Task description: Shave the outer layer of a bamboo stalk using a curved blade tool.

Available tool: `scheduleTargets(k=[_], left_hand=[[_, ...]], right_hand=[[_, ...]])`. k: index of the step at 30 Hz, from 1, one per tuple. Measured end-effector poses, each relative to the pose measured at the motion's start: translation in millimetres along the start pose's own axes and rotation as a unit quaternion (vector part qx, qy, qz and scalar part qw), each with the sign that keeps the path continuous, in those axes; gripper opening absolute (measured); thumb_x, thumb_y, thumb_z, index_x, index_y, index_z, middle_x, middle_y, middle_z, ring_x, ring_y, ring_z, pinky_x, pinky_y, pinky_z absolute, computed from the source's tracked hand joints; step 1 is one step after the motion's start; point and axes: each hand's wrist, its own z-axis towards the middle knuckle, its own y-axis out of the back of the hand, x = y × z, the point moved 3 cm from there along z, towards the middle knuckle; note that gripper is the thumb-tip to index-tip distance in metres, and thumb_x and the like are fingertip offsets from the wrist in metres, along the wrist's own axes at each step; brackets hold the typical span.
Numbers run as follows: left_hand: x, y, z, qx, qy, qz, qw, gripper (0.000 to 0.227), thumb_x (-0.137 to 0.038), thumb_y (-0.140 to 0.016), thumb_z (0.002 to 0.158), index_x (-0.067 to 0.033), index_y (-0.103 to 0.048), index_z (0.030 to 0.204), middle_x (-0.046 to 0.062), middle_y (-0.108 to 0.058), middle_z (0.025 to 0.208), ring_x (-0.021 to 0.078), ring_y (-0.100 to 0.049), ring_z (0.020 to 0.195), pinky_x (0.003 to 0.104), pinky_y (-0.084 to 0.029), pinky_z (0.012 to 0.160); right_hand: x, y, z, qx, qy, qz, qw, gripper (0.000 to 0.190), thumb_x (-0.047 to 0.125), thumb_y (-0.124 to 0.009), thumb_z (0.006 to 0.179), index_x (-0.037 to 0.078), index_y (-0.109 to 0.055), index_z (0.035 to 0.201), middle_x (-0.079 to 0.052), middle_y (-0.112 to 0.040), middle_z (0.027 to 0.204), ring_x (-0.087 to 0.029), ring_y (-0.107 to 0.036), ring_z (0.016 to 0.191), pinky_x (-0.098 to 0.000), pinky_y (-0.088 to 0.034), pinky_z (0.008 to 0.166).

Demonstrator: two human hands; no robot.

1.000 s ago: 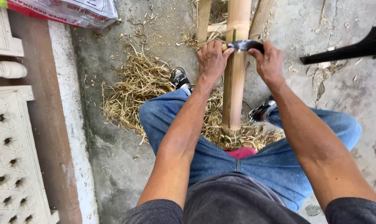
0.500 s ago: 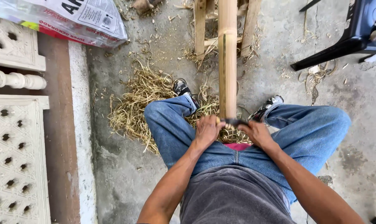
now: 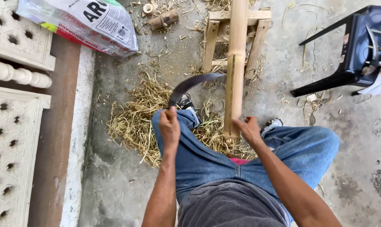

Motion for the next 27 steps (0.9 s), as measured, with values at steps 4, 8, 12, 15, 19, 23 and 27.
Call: scheduleTargets(k=[4,8,12,15,19,23,27], left_hand=[[15,13,20,-0.079,-0.130,0.083,0.985,0.064,-0.063,-0.041,0.108,-0.0039,-0.055,0.089,0.002,-0.047,0.081,0.0162,-0.049,0.069,0.037,-0.046,0.058],[14,12,1,-0.076,-0.084,0.075,0.991,0.058,-0.058,-0.042,0.107,-0.0036,-0.057,0.094,0.003,-0.048,0.076,0.0168,-0.048,0.066,0.037,-0.042,0.060],[-7,6,8,-0.080,-0.085,0.016,0.993,0.052,-0.051,-0.046,0.107,-0.0005,-0.060,0.102,0.007,-0.048,0.072,0.0184,-0.045,0.063,0.039,-0.038,0.057],[-10,13,10,-0.072,-0.078,0.021,0.994,0.049,-0.048,-0.045,0.108,-0.0015,-0.060,0.106,0.004,-0.053,0.074,0.0163,-0.049,0.062,0.036,-0.042,0.057],[0,12,11,-0.076,-0.083,0.018,0.994,0.050,-0.049,-0.048,0.109,-0.0011,-0.061,0.102,0.004,-0.055,0.075,0.0153,-0.052,0.065,0.035,-0.044,0.059],[7,18,4,-0.089,-0.092,-0.019,0.992,0.053,-0.055,-0.044,0.107,-0.0050,-0.059,0.104,0.000,-0.053,0.076,0.0110,-0.052,0.066,0.031,-0.043,0.057],[19,6,17,-0.067,-0.069,0.020,0.995,0.052,-0.058,-0.041,0.104,-0.0095,-0.056,0.092,-0.002,-0.045,0.073,0.0106,-0.044,0.060,0.030,-0.039,0.050]], right_hand=[[41,-45,-8,-0.008,-0.035,-0.028,0.999,0.098,0.055,-0.087,0.069,-0.007,-0.041,0.129,-0.030,-0.062,0.123,-0.038,-0.069,0.106,-0.0448,-0.057,0.092],[42,-53,-36,-0.083,-0.088,-0.088,0.989,0.094,0.052,-0.091,0.067,-0.005,-0.043,0.125,-0.032,-0.067,0.108,-0.044,-0.068,0.097,-0.0508,-0.055,0.090],[68,-39,-21,-0.091,-0.092,-0.059,0.990,0.084,0.039,-0.086,0.066,0.000,-0.044,0.127,-0.026,-0.069,0.101,-0.041,-0.070,0.088,-0.0506,-0.058,0.083],[65,-30,-33,-0.055,-0.095,-0.002,0.994,0.086,0.035,-0.088,0.059,-0.001,-0.044,0.124,-0.024,-0.068,0.103,-0.037,-0.071,0.088,-0.0469,-0.060,0.080],[54,-28,-18,-0.028,-0.072,0.040,0.996,0.088,0.034,-0.092,0.055,-0.003,-0.046,0.121,-0.023,-0.068,0.105,-0.034,-0.072,0.090,-0.0437,-0.061,0.078],[49,-36,-29,-0.028,-0.067,0.029,0.997,0.086,0.035,-0.089,0.060,-0.002,-0.046,0.125,-0.024,-0.068,0.107,-0.033,-0.072,0.091,-0.0422,-0.062,0.078],[54,-36,-24,-0.028,-0.046,0.057,0.997,0.092,0.038,-0.091,0.062,-0.006,-0.044,0.128,-0.024,-0.067,0.110,-0.033,-0.072,0.093,-0.0436,-0.062,0.079]])
